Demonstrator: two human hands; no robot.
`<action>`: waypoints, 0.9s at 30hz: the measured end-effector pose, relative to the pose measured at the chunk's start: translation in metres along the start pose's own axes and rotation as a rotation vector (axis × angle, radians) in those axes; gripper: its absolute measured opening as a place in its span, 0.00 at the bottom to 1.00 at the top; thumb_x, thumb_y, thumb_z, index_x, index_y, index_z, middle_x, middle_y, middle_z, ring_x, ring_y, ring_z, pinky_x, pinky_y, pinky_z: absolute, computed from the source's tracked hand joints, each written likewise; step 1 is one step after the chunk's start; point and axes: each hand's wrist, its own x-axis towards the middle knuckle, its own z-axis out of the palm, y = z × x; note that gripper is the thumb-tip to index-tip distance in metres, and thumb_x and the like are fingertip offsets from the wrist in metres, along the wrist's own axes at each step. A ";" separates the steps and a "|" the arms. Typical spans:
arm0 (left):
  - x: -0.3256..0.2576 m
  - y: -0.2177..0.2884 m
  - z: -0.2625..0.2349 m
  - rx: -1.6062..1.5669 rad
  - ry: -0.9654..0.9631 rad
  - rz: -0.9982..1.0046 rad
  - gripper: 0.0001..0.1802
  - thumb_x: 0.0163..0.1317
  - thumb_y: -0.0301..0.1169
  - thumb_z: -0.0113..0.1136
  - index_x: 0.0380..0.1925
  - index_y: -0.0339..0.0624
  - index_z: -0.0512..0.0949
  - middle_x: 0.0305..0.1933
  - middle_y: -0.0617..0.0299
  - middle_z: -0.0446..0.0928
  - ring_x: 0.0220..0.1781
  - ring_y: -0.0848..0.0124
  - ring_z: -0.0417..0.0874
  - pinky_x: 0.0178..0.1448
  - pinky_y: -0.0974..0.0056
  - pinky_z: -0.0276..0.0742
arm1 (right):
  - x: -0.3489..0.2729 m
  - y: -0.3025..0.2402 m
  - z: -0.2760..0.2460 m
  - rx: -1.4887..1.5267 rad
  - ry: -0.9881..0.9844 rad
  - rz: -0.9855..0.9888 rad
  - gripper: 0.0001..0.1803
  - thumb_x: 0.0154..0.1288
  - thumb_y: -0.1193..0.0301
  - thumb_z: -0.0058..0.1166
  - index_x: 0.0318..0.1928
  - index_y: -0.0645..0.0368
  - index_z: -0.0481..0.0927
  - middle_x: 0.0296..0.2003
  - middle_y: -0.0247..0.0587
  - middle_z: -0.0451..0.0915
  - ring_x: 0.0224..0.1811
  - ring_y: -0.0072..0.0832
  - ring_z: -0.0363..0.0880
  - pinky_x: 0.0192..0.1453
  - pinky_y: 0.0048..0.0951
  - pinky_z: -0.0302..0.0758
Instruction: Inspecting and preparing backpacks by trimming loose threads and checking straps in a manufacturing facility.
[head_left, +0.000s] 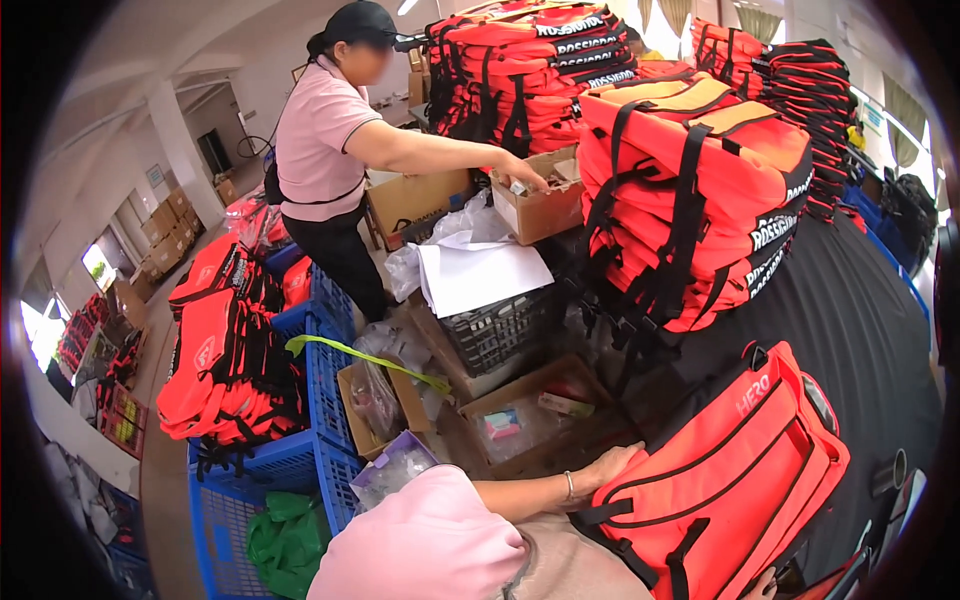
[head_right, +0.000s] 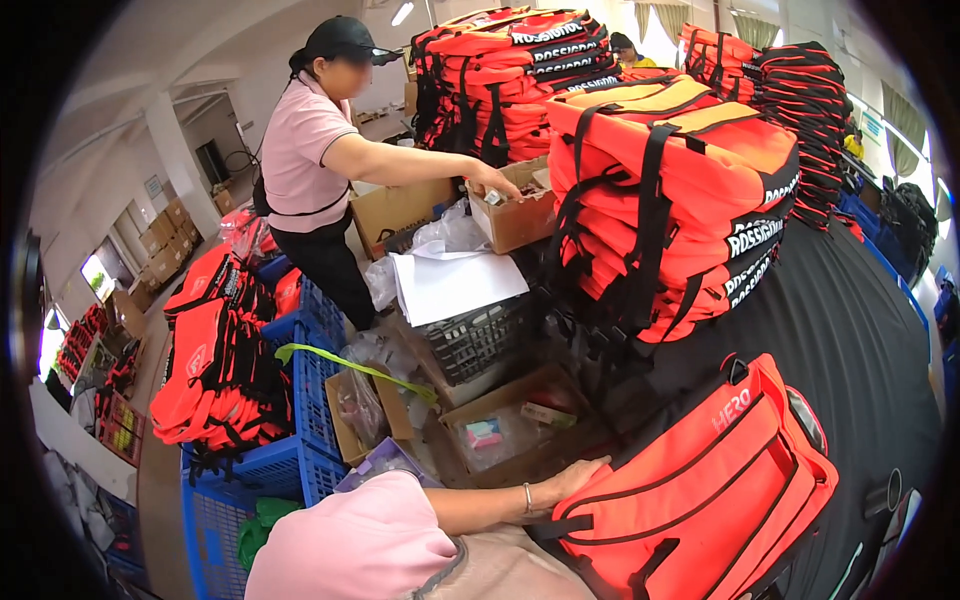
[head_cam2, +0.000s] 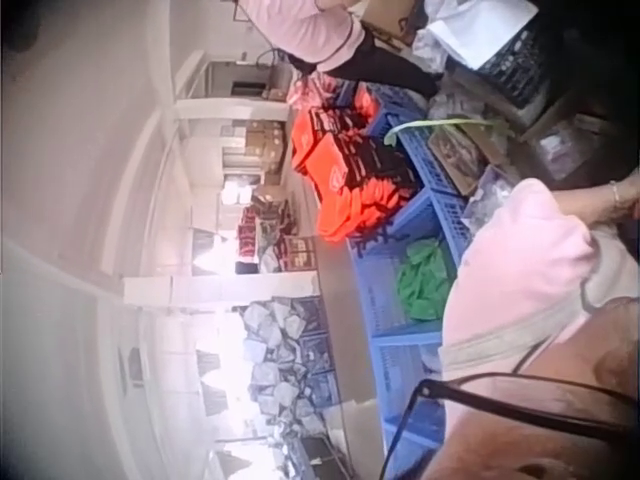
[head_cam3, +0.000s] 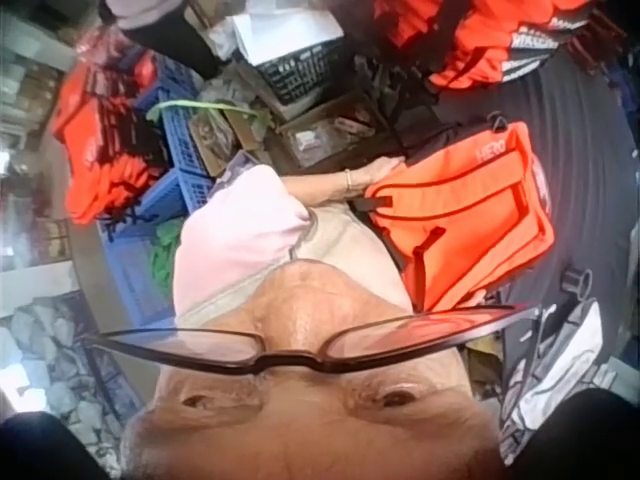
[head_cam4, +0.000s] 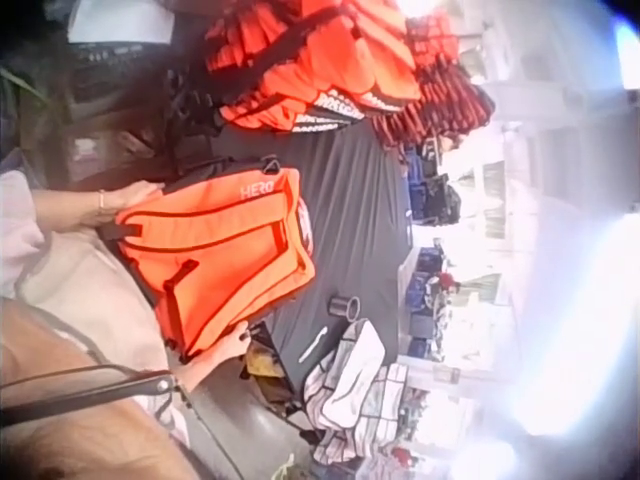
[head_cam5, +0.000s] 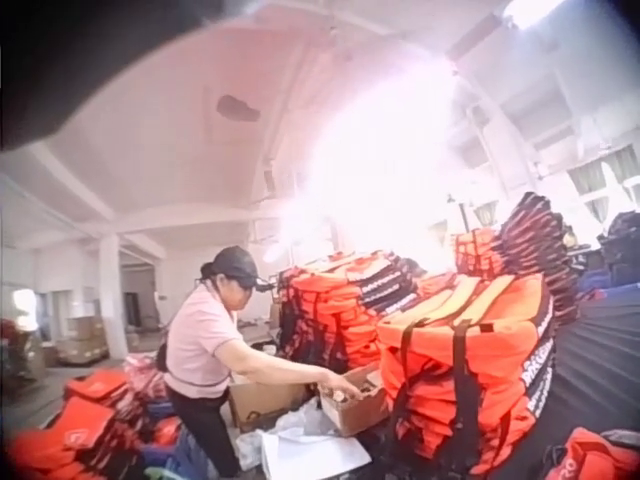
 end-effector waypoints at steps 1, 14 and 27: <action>-0.004 -0.002 -0.001 -0.002 0.019 -0.008 0.20 0.72 0.39 0.36 0.49 0.34 0.70 0.44 0.36 0.80 0.48 0.41 0.81 0.55 0.48 0.75 | 0.004 -0.005 0.006 -0.017 -0.010 -0.014 0.29 0.63 0.53 0.62 0.41 0.75 0.82 0.35 0.60 0.83 0.36 0.45 0.80 0.45 0.40 0.78; 0.001 0.015 -0.003 -0.038 0.002 -0.053 0.26 0.74 0.42 0.34 0.43 0.28 0.74 0.43 0.36 0.81 0.48 0.43 0.82 0.54 0.50 0.75 | -0.019 -0.036 -0.013 -0.059 -0.028 0.056 0.35 0.64 0.44 0.58 0.51 0.67 0.80 0.44 0.54 0.83 0.47 0.44 0.79 0.57 0.35 0.74; 0.010 -0.003 0.006 0.141 0.001 0.070 0.21 0.73 0.39 0.39 0.48 0.29 0.72 0.43 0.38 0.81 0.46 0.45 0.83 0.51 0.52 0.77 | -0.008 -0.005 -0.013 -0.042 0.015 0.108 0.32 0.64 0.48 0.59 0.44 0.72 0.83 0.41 0.59 0.83 0.43 0.47 0.80 0.53 0.39 0.75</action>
